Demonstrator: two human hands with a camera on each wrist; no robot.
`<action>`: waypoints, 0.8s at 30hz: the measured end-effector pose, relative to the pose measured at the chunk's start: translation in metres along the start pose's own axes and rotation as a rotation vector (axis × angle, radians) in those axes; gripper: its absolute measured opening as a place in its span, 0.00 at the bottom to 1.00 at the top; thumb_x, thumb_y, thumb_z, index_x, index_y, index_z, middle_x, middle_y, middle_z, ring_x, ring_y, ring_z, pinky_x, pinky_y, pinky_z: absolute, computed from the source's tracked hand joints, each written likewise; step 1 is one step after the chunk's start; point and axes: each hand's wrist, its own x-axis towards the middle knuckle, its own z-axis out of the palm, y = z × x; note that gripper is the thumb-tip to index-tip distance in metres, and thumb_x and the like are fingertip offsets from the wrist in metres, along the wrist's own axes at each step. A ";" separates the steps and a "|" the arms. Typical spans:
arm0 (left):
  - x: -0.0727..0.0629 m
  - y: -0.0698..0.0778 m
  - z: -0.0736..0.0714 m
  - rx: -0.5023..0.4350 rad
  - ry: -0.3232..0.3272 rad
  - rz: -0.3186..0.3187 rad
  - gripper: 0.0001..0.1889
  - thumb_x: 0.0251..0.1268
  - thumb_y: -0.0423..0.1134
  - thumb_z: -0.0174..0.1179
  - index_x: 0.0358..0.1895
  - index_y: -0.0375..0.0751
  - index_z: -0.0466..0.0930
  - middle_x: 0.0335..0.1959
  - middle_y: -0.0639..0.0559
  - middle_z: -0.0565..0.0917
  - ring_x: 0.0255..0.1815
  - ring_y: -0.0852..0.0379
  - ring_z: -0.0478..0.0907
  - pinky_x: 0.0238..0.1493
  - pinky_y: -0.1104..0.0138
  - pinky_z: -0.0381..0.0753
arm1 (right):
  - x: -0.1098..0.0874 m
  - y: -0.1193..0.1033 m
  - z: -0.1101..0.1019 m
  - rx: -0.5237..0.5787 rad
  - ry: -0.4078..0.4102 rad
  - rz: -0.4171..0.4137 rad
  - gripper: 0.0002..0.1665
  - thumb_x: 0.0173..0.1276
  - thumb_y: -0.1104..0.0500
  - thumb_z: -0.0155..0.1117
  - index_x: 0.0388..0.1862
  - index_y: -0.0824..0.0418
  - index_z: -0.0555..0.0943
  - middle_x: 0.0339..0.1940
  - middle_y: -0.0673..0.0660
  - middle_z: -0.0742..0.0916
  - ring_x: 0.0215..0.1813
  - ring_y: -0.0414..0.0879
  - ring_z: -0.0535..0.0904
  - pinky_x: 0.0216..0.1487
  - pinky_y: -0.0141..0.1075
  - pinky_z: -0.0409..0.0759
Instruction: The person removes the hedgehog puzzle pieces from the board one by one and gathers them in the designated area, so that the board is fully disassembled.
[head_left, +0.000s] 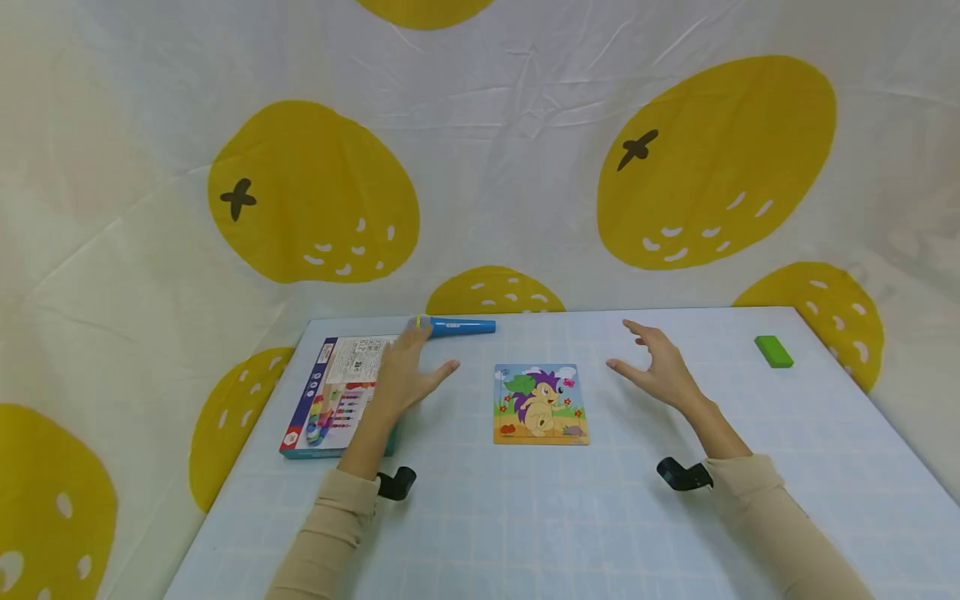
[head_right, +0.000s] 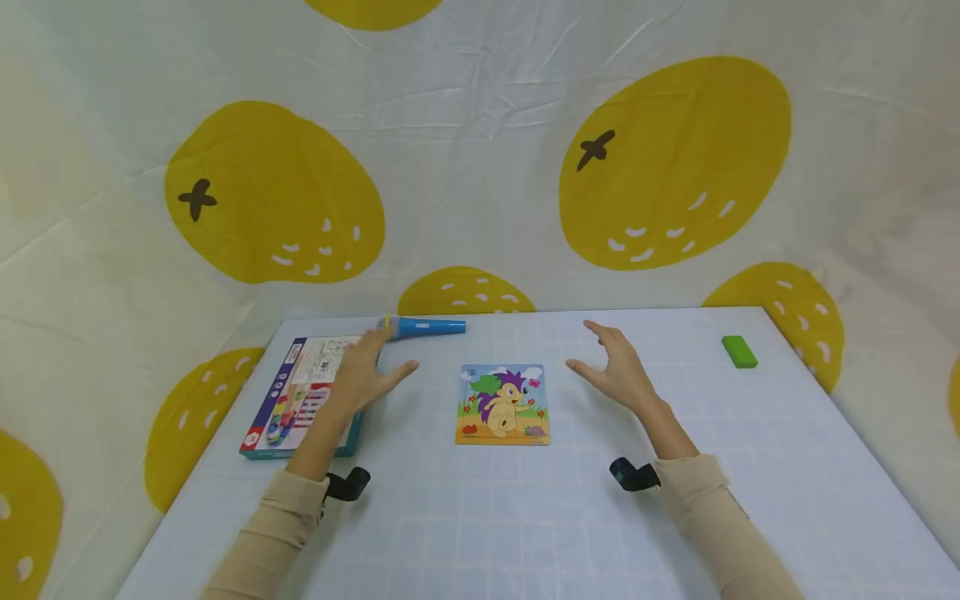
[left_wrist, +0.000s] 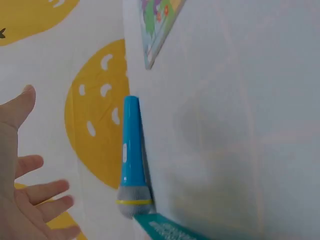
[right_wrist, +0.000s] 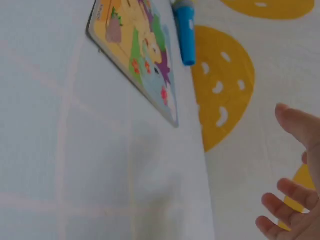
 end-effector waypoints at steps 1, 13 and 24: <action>0.000 0.003 0.006 -0.063 -0.007 0.008 0.41 0.57 0.62 0.58 0.69 0.39 0.63 0.66 0.37 0.69 0.68 0.39 0.62 0.66 0.42 0.59 | 0.002 -0.001 0.005 0.027 -0.025 0.005 0.41 0.57 0.55 0.71 0.66 0.69 0.66 0.60 0.72 0.74 0.55 0.67 0.72 0.53 0.62 0.72; 0.006 0.046 0.086 -0.440 -0.065 -0.005 0.38 0.51 0.48 0.69 0.64 0.33 0.68 0.64 0.38 0.71 0.66 0.42 0.66 0.65 0.49 0.65 | 0.022 0.005 0.067 0.155 -0.207 0.063 0.31 0.58 0.56 0.70 0.57 0.70 0.75 0.59 0.70 0.77 0.63 0.66 0.68 0.62 0.59 0.66; 0.009 0.053 0.129 -0.347 -0.151 -0.054 0.49 0.42 0.67 0.66 0.67 0.43 0.65 0.69 0.38 0.64 0.72 0.39 0.53 0.71 0.43 0.41 | 0.020 0.018 0.086 0.098 -0.197 -0.026 0.28 0.56 0.55 0.70 0.52 0.70 0.79 0.55 0.69 0.80 0.61 0.65 0.70 0.65 0.59 0.61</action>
